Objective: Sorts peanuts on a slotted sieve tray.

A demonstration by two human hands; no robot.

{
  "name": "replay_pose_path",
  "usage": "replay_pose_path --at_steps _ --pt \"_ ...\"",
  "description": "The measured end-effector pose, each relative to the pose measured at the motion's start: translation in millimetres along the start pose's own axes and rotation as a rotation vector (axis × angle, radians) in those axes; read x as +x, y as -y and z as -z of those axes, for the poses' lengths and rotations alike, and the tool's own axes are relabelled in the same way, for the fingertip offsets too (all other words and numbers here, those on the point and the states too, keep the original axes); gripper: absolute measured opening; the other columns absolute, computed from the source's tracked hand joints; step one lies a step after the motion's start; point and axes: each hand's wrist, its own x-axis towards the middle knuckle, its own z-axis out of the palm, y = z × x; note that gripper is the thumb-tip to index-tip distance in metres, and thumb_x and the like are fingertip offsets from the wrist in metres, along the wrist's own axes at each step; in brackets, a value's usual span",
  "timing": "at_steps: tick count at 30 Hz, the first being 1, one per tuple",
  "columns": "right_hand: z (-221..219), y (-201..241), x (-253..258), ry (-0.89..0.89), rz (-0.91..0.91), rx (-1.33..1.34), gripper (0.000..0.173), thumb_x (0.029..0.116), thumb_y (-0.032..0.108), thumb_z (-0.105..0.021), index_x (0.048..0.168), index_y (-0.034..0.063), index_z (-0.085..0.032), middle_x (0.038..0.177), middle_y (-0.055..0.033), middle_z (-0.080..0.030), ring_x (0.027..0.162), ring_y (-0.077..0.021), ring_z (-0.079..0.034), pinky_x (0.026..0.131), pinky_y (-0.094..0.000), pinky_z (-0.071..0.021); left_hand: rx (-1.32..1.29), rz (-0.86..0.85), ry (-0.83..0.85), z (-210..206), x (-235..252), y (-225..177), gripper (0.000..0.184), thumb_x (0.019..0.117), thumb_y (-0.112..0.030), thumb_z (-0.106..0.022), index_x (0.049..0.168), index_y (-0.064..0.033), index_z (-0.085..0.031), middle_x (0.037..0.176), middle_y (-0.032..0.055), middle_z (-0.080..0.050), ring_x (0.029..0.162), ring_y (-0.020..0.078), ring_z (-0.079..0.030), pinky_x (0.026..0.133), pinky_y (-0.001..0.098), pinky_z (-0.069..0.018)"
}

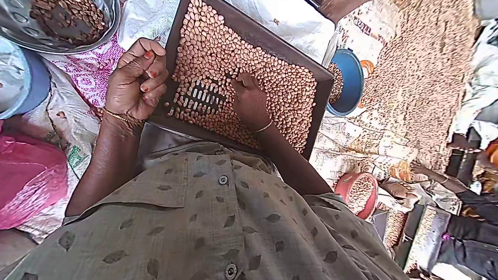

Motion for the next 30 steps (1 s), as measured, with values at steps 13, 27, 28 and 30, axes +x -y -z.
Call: replay_pose_path --at_steps 13,27,28,30 --pt "2 8 -6 0.125 -0.004 -0.038 0.029 0.0924 0.003 -0.058 0.116 -0.0001 -0.074 0.126 -0.02 -0.063 0.119 -0.0366 -0.061 0.09 -0.046 -0.0548 -0.03 -0.023 -0.005 1 -1 3 0.029 0.1096 -0.012 -0.031 0.104 -0.0167 -0.059 0.073 -0.008 -0.054 0.047 -0.0026 -0.043 0.041 0.0095 -0.0353" --pt "40 14 67 -0.061 -0.142 0.624 0.022 0.0989 0.004 -0.057 0.112 -0.0015 -0.073 0.107 -0.017 -0.072 0.087 -0.0207 -0.07 0.082 -0.0341 -0.0578 0.018 -0.006 0.003 -1 1 2 0.029 0.1084 -0.011 -0.033 0.105 -0.0157 -0.062 0.071 -0.0083 -0.053 0.046 -0.002 -0.04 0.04 0.0107 -0.0335" --pt "39 20 78 -0.075 -0.099 0.625 0.023 0.0988 0.004 -0.057 0.114 -0.0013 -0.073 0.108 -0.0169 -0.072 0.088 -0.0211 -0.07 0.082 -0.0348 -0.0574 0.028 -0.002 0.003 -1 2 2 0.029 0.1085 -0.012 -0.033 0.105 -0.0159 -0.062 0.07 -0.0086 -0.053 0.046 -0.0023 -0.04 0.04 0.0105 -0.0333" --pt "27 27 98 -0.096 -0.039 0.577 0.025 0.0979 0.004 -0.057 0.117 -0.0003 -0.072 0.113 -0.0178 -0.071 0.095 -0.0242 -0.07 0.086 -0.0367 -0.0575 0.032 0.003 -0.003 -2 2 2 0.029 0.1084 -0.012 -0.034 0.106 -0.0155 -0.063 0.07 -0.0084 -0.053 0.045 -0.0022 -0.04 0.04 0.0106 -0.0336"
